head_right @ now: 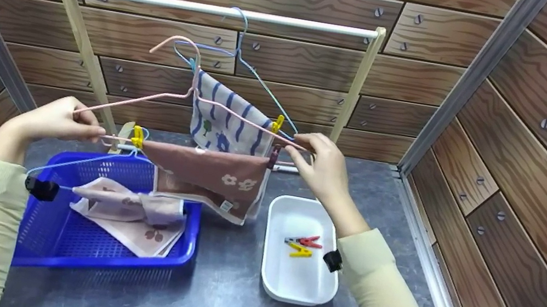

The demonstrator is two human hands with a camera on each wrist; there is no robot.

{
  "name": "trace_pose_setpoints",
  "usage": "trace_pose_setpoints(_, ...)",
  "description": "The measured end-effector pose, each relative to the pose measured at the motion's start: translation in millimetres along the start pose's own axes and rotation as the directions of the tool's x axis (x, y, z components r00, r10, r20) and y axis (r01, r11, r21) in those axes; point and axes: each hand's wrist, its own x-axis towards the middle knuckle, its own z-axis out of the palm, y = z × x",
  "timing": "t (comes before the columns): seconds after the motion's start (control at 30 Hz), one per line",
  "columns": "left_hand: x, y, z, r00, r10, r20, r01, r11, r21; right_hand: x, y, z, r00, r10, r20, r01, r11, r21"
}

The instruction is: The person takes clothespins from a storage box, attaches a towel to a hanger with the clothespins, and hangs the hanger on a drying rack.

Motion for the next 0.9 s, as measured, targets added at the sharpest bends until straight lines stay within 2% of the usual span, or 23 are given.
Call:
trace_pose_setpoints(0.23, -1.6, -1.9, 0.5, 1.000, 0.006, -0.001, -0.006, 1.000, 0.003, -3.0, 7.7, 5.9, 1.000, 0.002, 0.012, -0.004, 0.988, 0.153)
trace_pose_setpoints(0.37, -3.1, -3.2, 1.6, 1.000, 0.004, -0.007, -0.004, 1.000, -0.021, -3.4, 9.7, 10.3, 1.000, 0.000, -0.003, 0.001, 0.960, 0.281)
trace_pose_setpoints(0.57, -5.8, -2.5, 7.1, 1.000, -0.028, -0.008, 0.027, 0.997, -0.077, -6.7, 7.0, 15.2, 0.998, 0.056, 0.012, -0.055, 0.873, 0.484)
trace_pose_setpoints(0.7, -6.2, -1.5, 11.9, 0.999, -0.039, -0.020, 0.037, 0.995, -0.088, -8.1, 4.7, 16.3, 0.993, 0.114, -0.011, -0.088, 0.824, 0.560)
trace_pose_setpoints(0.8, -6.6, -1.4, 15.2, 0.998, -0.068, -0.014, 0.064, 0.983, -0.174, -7.6, 3.2, 16.2, 0.985, 0.167, -0.034, -0.110, 0.779, 0.618)
trace_pose_setpoints(0.9, -6.5, -2.9, 18.9, 0.998, -0.066, -0.006, 0.061, 0.953, -0.296, -7.3, 3.4, 16.3, 0.974, 0.222, -0.045, -0.137, 0.734, 0.665)
